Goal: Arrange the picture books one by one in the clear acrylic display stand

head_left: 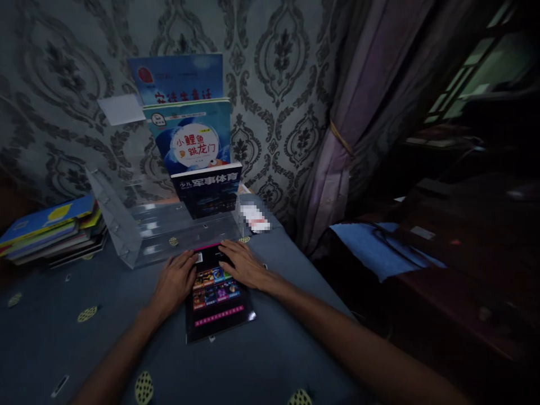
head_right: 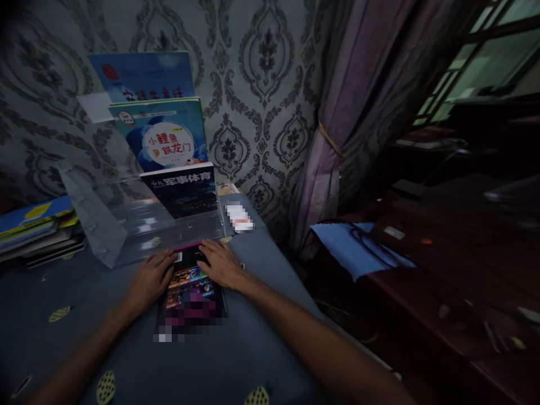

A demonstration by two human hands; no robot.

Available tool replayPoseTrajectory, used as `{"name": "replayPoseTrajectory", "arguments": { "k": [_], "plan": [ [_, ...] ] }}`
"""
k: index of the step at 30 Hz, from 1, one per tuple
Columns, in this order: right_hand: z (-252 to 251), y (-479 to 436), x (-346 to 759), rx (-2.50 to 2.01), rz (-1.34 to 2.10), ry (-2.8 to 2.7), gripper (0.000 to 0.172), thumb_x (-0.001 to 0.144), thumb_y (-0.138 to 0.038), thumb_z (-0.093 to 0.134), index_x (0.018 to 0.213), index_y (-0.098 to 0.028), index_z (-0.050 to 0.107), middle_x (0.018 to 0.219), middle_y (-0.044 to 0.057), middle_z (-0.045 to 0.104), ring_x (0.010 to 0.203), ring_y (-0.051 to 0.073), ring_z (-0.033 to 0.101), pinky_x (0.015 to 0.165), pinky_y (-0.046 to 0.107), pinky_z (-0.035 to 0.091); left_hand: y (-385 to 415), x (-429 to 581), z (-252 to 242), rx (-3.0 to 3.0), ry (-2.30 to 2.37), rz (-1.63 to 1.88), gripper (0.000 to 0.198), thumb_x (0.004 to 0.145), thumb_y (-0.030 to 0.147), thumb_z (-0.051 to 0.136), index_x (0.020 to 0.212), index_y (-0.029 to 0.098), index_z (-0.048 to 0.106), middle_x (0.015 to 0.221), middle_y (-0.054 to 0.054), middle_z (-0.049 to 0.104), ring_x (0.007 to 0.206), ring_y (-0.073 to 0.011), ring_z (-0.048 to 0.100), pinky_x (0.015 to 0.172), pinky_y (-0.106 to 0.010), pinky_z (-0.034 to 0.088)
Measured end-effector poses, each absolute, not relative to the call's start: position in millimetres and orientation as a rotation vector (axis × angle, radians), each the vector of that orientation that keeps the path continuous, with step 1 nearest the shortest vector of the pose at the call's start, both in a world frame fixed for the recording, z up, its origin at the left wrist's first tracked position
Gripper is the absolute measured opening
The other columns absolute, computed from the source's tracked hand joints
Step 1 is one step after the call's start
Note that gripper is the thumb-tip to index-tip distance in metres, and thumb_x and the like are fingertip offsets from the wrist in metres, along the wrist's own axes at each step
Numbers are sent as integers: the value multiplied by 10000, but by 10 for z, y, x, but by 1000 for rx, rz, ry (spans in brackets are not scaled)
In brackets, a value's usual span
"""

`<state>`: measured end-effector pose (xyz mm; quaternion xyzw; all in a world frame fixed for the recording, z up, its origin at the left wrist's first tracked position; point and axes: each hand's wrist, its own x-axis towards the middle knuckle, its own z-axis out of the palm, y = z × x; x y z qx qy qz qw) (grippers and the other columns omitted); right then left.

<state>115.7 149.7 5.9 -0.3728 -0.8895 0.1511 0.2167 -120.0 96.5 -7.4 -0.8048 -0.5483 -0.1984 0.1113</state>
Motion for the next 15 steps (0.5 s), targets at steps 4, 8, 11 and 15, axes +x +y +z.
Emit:
{"name": "replayPoseTrajectory", "arguments": {
  "k": [4,8,11,15],
  "plan": [
    [63,1484,1161,-1056,381,-2445,457,973,-336,503,1376,-128,555,1460,166,530,1405,263,428,1168,484,303,1020,-1190,-8,-2464,-1551,-519,425,909,156,374,1257,176,617,1315,-136,647,1197,-291,617,1044,-552,457],
    [99,1474,1165,-1087,329,-2423,429,955,-328,540,1321,-114,603,1408,172,574,1347,278,481,1136,464,346,1096,-1115,50,-2519,-1550,-494,468,846,103,395,1250,151,627,1317,-132,643,1206,-275,606,1067,-502,464],
    [98,1482,1172,-1076,309,-2416,416,949,-320,551,1311,-124,610,1392,165,586,1325,278,496,1117,466,365,1142,-1016,73,-2544,-1522,-523,391,910,176,414,1239,164,625,1293,-122,652,1182,-266,616,1035,-461,496],
    [64,1504,1180,-1059,311,-2416,406,948,-312,553,1305,-130,613,1381,157,594,1320,275,498,1113,463,365,1163,-910,89,-2521,-1515,-573,327,975,306,442,1211,168,622,1202,-120,670,1081,-274,639,975,-458,521]
  ]
}}
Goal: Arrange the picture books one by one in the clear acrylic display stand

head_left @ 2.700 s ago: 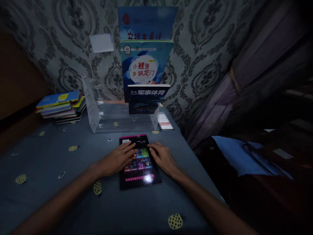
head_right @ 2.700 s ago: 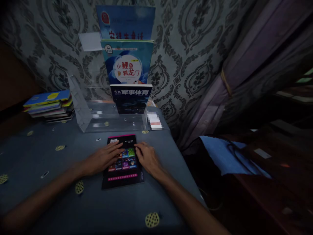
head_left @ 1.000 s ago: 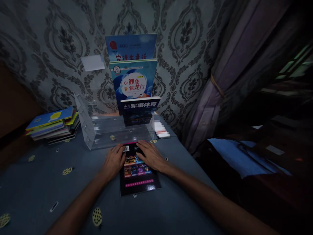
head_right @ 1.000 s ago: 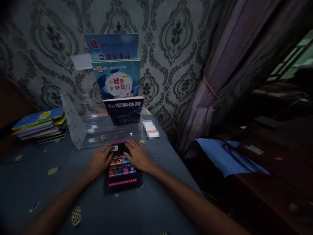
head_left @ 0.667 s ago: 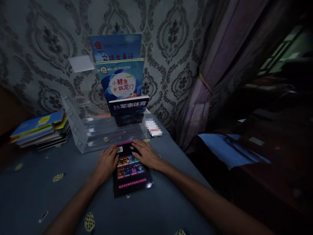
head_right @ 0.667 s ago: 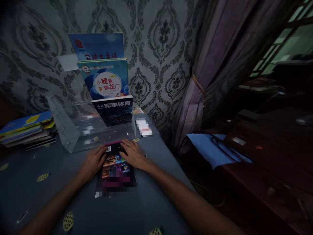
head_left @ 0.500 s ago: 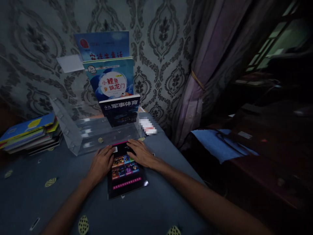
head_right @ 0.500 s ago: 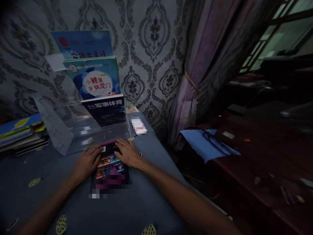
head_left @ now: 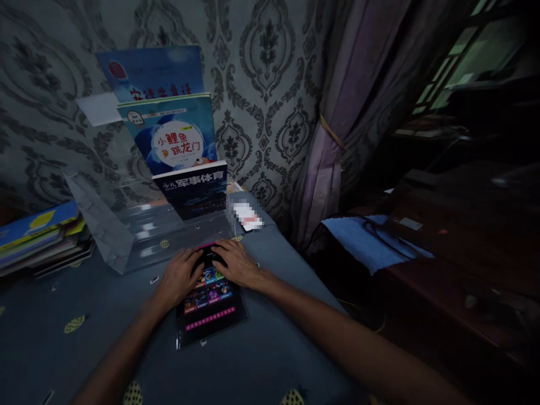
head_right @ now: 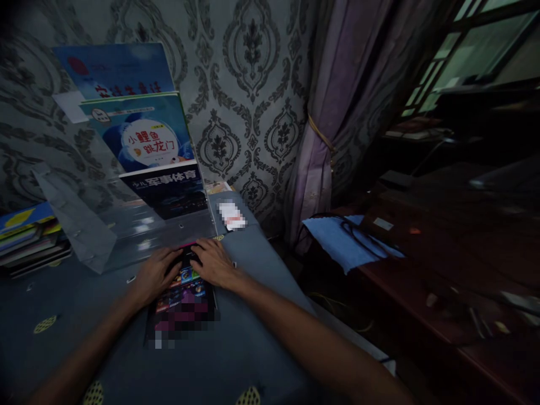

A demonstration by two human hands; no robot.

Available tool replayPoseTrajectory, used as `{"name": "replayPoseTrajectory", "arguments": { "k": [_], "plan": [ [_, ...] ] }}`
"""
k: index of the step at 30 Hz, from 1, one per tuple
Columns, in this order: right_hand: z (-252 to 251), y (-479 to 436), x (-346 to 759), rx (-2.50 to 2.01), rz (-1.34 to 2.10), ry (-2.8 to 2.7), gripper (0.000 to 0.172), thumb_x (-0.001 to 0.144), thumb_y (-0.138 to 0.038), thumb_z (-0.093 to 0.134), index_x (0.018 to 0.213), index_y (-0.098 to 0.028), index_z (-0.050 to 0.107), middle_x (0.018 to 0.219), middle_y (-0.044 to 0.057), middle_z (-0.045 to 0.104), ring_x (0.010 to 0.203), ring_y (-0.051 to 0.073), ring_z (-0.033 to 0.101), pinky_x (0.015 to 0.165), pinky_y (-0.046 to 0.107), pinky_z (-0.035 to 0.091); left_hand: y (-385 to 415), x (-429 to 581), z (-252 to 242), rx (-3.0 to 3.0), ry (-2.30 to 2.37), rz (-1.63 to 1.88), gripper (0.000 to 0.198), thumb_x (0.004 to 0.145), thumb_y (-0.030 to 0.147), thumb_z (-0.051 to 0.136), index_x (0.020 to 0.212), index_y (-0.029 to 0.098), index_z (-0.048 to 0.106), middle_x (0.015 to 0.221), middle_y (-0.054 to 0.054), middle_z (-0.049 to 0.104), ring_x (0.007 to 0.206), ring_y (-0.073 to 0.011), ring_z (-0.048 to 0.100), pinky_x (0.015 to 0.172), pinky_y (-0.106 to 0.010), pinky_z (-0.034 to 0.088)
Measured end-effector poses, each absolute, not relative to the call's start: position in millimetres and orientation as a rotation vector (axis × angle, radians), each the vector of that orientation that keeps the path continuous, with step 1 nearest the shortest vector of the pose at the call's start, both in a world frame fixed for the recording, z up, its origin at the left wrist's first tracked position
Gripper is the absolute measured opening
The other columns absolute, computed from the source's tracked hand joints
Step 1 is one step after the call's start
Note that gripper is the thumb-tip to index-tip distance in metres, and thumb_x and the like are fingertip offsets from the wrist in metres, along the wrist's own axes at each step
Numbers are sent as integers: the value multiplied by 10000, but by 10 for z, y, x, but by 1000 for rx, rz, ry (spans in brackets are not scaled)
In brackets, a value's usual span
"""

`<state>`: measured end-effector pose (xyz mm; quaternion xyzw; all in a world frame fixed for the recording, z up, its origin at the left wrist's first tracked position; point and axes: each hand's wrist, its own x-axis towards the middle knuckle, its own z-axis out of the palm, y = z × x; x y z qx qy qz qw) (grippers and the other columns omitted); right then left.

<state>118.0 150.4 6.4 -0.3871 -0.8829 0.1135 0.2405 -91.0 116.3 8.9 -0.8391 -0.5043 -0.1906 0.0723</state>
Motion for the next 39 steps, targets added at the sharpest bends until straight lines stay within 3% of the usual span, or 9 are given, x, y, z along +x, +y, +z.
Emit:
{"name": "replayPoseTrajectory", "arguments": {
  "k": [6,10,13,17,20,24,39],
  "plan": [
    [22,1526,1187,-1028,354,-2373,378,946,-276,549,1291,-136,619,1373,150,603,1322,268,499,1114,474,362,1184,-810,94,-2526,-1498,-506,315,945,198,447,1201,163,626,1139,-117,673,1040,-272,627,966,-455,508],
    [-4,1537,1202,-1014,370,-2310,358,958,-201,497,1289,-138,618,1348,151,619,1290,239,529,1109,449,382,1221,-714,15,-2569,-1470,-477,527,828,13,411,1301,165,587,1295,-112,627,1109,-262,602,999,-456,485],
    [-24,1552,1213,-999,378,-2296,358,952,-166,483,1279,-151,627,1344,142,623,1280,235,537,1109,447,388,1243,-671,-25,-2582,-1478,-437,601,777,-32,406,1322,152,581,1342,-116,607,1146,-277,582,1012,-477,468],
    [-69,1583,1216,-977,393,-2273,380,937,-124,468,1282,-142,624,1333,145,633,1275,238,544,1107,454,394,1232,-636,6,-2576,-1493,-435,541,814,7,435,1307,167,591,1328,-106,619,1150,-274,579,1002,-469,472],
    [-109,1610,1216,-960,407,-2250,408,930,-96,444,1293,-163,618,1330,132,640,1274,223,550,1100,451,404,1194,-601,36,-2569,-1480,-456,386,942,166,459,1305,187,590,1314,-97,630,1158,-276,575,993,-471,471],
    [-132,1632,1224,-947,425,-2231,424,934,-82,413,1298,-167,613,1323,120,649,1272,209,557,1099,436,408,1155,-569,29,-2567,-1425,-484,365,995,334,466,1324,219,575,1335,-93,619,1219,-283,543,1026,-494,439],
    [-110,1660,1218,-926,525,-2155,398,909,-58,429,1240,-138,636,1237,138,681,1195,225,599,1070,429,435,1139,-554,44,-2651,-1323,-462,336,1004,254,419,1294,235,587,1332,-93,632,1222,-257,573,1039,-501,422]
  ]
}}
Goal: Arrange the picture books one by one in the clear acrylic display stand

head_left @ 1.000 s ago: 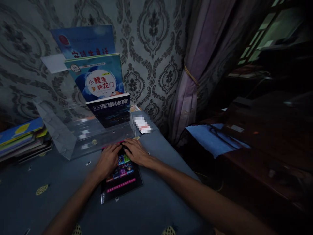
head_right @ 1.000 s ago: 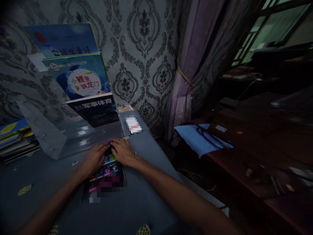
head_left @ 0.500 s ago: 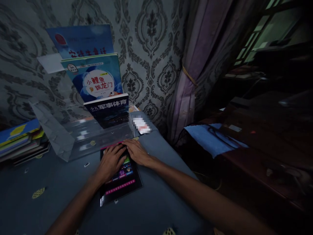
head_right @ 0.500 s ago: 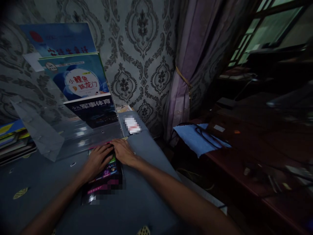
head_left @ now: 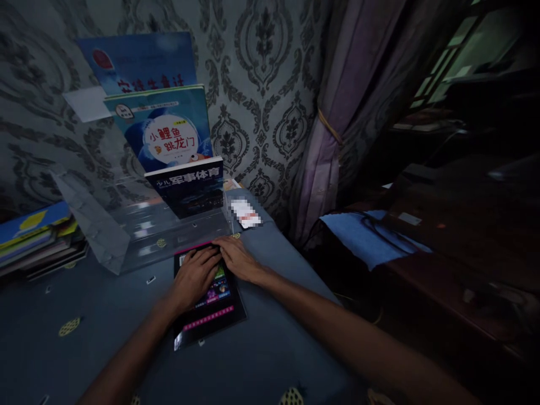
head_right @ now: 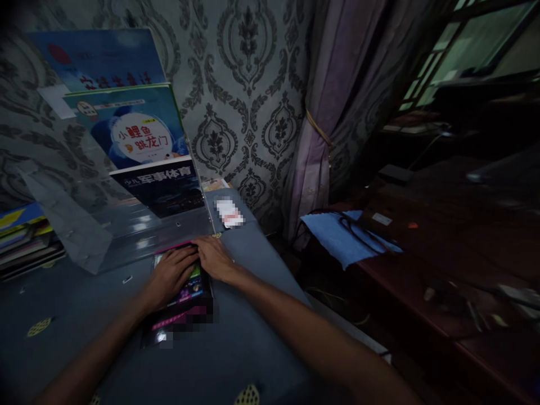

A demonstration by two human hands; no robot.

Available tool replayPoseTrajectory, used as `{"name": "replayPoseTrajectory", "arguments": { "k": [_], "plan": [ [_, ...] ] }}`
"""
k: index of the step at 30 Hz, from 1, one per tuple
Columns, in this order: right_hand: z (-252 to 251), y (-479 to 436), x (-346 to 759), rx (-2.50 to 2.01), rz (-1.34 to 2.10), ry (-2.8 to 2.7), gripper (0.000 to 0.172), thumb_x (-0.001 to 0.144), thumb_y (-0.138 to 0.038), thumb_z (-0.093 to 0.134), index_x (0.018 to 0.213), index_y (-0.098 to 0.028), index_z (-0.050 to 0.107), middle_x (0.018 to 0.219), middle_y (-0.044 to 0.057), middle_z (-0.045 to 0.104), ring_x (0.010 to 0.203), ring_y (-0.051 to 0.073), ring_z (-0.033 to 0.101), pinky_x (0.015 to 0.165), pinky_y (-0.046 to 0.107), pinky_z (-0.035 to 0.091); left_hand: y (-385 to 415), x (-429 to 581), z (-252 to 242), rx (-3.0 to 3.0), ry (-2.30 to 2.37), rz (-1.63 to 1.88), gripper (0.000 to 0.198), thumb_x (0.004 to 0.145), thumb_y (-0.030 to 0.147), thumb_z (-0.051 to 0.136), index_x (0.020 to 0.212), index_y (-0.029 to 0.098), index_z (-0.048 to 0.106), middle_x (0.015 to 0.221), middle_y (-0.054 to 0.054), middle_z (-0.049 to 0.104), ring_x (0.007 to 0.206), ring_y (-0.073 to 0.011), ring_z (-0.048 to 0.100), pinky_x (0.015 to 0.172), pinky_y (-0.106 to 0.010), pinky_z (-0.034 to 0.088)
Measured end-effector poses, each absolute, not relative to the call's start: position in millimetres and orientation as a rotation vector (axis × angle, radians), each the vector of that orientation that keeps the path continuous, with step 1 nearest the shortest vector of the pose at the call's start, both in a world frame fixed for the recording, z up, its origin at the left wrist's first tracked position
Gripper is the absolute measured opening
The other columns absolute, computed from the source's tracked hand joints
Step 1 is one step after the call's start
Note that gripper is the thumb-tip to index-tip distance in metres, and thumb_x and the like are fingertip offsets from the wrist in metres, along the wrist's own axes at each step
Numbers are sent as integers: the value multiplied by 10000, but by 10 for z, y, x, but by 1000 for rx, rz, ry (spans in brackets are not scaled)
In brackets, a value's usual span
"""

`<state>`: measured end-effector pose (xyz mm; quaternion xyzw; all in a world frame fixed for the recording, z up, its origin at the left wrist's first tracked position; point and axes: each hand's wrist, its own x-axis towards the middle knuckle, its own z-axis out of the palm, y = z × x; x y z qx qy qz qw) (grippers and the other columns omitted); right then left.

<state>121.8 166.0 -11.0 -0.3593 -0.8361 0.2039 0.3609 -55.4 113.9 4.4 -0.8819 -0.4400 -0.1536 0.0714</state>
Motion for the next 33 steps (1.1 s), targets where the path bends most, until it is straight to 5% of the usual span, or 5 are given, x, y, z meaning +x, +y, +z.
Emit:
{"name": "replayPoseTrajectory", "arguments": {
  "k": [14,33],
  "plan": [
    [-222,1790,1259,-924,716,-1989,341,963,-139,412,1210,-180,644,1167,99,718,1127,197,644,1005,403,485,1075,-565,93,-2748,-1371,-422,362,1039,337,382,1337,257,570,1414,-82,579,1348,-234,470,1128,-530,298],
    [-114,1567,1344,-989,730,-1998,316,935,-164,452,1170,-161,663,1132,110,734,1057,226,676,953,419,515,1052,-556,139,-2768,-1250,-475,307,1013,280,455,1252,200,630,1309,-95,647,1256,-247,556,1052,-476,413]
  ]
}}
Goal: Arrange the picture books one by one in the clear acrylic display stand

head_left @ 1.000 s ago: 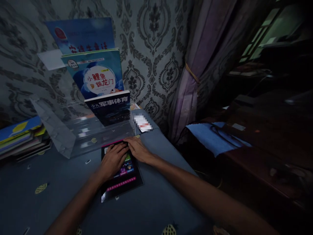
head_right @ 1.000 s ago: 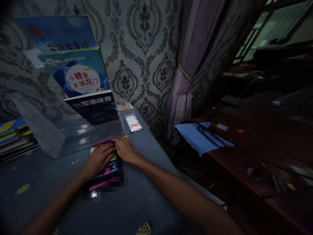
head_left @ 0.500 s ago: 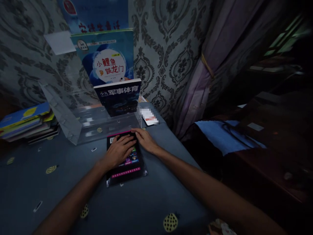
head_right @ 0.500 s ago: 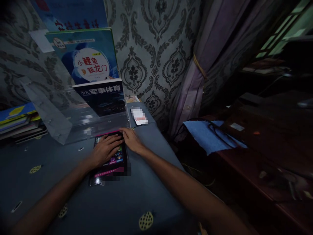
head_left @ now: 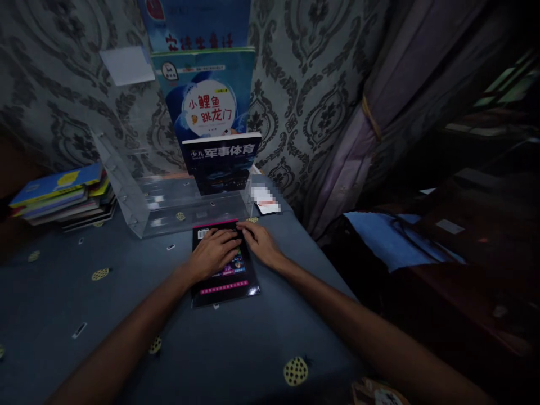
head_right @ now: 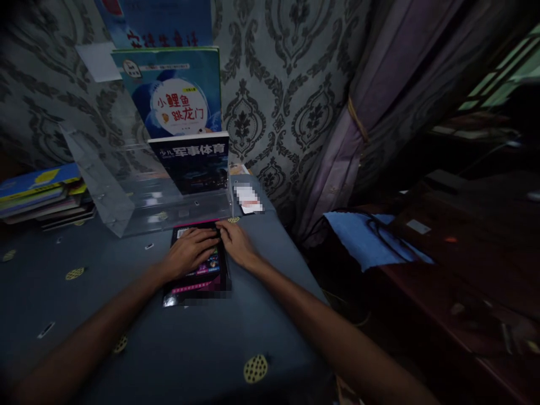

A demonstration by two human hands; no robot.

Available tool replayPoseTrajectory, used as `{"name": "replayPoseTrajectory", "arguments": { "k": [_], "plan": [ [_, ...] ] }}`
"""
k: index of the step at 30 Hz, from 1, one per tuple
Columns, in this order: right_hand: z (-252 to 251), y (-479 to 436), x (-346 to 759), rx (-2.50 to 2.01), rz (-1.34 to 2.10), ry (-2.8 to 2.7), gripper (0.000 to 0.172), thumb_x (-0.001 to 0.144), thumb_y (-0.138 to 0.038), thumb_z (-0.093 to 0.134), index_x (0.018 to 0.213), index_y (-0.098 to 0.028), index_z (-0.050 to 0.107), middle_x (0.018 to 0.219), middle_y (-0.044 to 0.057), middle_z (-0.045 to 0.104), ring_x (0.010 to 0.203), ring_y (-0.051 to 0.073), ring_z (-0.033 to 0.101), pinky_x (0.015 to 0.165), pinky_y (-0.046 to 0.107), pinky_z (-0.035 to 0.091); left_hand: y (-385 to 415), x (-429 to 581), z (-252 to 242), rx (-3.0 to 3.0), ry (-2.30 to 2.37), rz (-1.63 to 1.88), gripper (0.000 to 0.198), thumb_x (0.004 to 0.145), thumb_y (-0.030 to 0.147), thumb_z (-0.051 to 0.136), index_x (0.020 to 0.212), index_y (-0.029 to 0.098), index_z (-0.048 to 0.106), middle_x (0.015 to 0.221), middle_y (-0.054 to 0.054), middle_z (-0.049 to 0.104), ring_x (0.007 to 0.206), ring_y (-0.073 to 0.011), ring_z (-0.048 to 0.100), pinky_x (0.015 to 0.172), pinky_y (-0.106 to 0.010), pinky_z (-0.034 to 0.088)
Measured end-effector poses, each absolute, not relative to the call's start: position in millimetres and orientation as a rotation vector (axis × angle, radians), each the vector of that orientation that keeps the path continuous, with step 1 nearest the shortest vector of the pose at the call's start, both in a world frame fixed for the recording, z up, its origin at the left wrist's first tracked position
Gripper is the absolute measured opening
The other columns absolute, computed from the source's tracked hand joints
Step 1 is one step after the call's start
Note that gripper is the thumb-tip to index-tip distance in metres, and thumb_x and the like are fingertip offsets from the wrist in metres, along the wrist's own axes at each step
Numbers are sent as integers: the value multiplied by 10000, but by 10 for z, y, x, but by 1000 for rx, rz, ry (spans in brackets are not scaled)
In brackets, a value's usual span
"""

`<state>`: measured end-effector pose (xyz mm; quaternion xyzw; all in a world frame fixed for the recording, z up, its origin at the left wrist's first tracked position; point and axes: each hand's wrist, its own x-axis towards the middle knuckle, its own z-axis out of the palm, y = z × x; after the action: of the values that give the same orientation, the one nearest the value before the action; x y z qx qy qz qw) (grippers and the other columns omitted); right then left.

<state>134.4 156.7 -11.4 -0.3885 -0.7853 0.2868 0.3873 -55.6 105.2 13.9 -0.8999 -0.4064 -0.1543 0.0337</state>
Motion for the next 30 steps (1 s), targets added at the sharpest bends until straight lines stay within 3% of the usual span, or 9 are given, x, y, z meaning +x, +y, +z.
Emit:
{"name": "replayPoseTrajectory", "arguments": {
  "k": [6,18,30],
  "plan": [
    [-96,1305,1496,-955,724,-2058,343,956,-181,432,1216,-203,654,1198,83,713,1104,212,658,980,407,507,1038,-564,167,-2795,-1143,-526,278,1010,288,462,1168,185,667,1228,-89,673,1142,-236,609,990,-429,472],
    [-45,1276,1485,-976,651,-2110,355,953,-151,415,1213,-197,652,1121,75,731,1049,201,668,949,384,520,781,-484,184,-2930,-1202,-475,313,1007,303,453,1257,216,620,1325,-81,635,1308,-246,515,1125,-521,335],
    [-21,1244,1514,-961,606,-2147,341,942,-155,447,1212,-187,653,1084,75,741,1029,217,665,941,399,519,587,-477,234,-3024,-1241,-498,327,1021,352,447,1263,229,630,1356,-68,622,1291,-227,532,1153,-505,297]
  ]
}}
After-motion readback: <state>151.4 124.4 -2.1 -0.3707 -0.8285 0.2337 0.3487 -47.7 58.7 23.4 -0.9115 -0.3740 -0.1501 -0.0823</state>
